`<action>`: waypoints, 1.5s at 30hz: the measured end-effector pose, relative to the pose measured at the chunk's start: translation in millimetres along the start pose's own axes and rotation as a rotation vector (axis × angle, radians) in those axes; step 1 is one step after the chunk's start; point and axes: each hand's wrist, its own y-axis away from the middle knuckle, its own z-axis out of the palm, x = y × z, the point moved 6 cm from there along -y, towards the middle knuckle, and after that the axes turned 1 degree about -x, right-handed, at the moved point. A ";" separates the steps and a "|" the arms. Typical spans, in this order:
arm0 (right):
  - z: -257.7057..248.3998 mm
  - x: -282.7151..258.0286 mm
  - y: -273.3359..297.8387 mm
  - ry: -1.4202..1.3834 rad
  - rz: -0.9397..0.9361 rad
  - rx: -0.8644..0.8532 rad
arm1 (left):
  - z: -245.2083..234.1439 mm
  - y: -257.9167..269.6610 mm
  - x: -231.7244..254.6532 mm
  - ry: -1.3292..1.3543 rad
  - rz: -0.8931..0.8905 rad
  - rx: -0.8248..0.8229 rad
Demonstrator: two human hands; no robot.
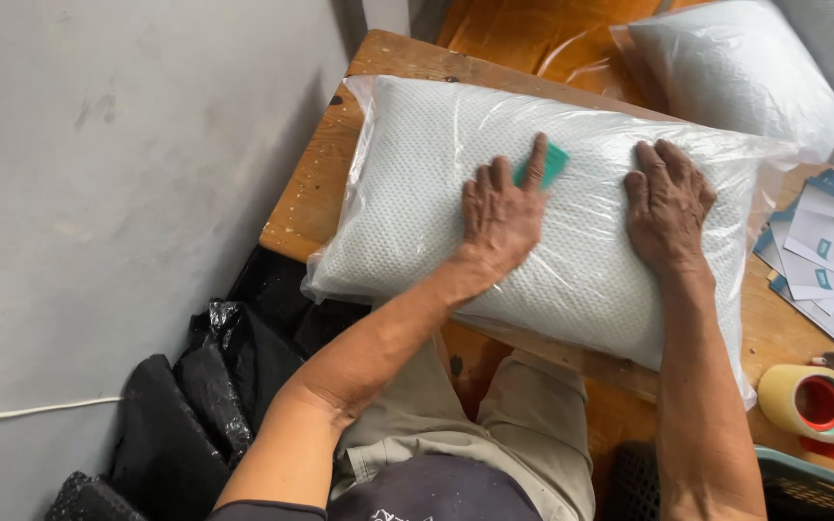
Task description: Using a small tool to clean or smooth the surface of a pillow inside a plastic bag
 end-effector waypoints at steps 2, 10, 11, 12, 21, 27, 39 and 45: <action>4.0 0.9 2.3 -0.031 0.065 -0.063 | -4.4 -7.1 -52.2 -0.052 -0.151 -0.113; 13.6 2.8 7.4 0.012 0.069 -0.014 | -28.2 47.0 -228.0 0.430 -0.814 -0.595; 14.5 3.3 5.2 0.008 0.068 -0.011 | -42.2 47.9 -221.3 0.425 -0.813 -0.591; 15.1 3.7 3.3 0.009 0.055 0.002 | -53.0 49.4 -211.6 0.527 -0.813 -0.608; 20.6 7.5 10.5 -0.009 0.047 0.098 | -84.3 38.8 -130.5 0.311 -0.423 0.228; 22.8 19.9 16.6 0.010 -0.025 0.176 | -13.5 69.8 88.1 0.051 0.089 0.035; 23.5 11.6 17.5 0.014 -0.019 0.179 | -66.2 97.7 -215.8 0.330 -0.917 -0.426; 23.9 12.5 15.9 0.021 -0.012 0.211 | -79.9 74.3 -131.2 0.144 -0.545 0.268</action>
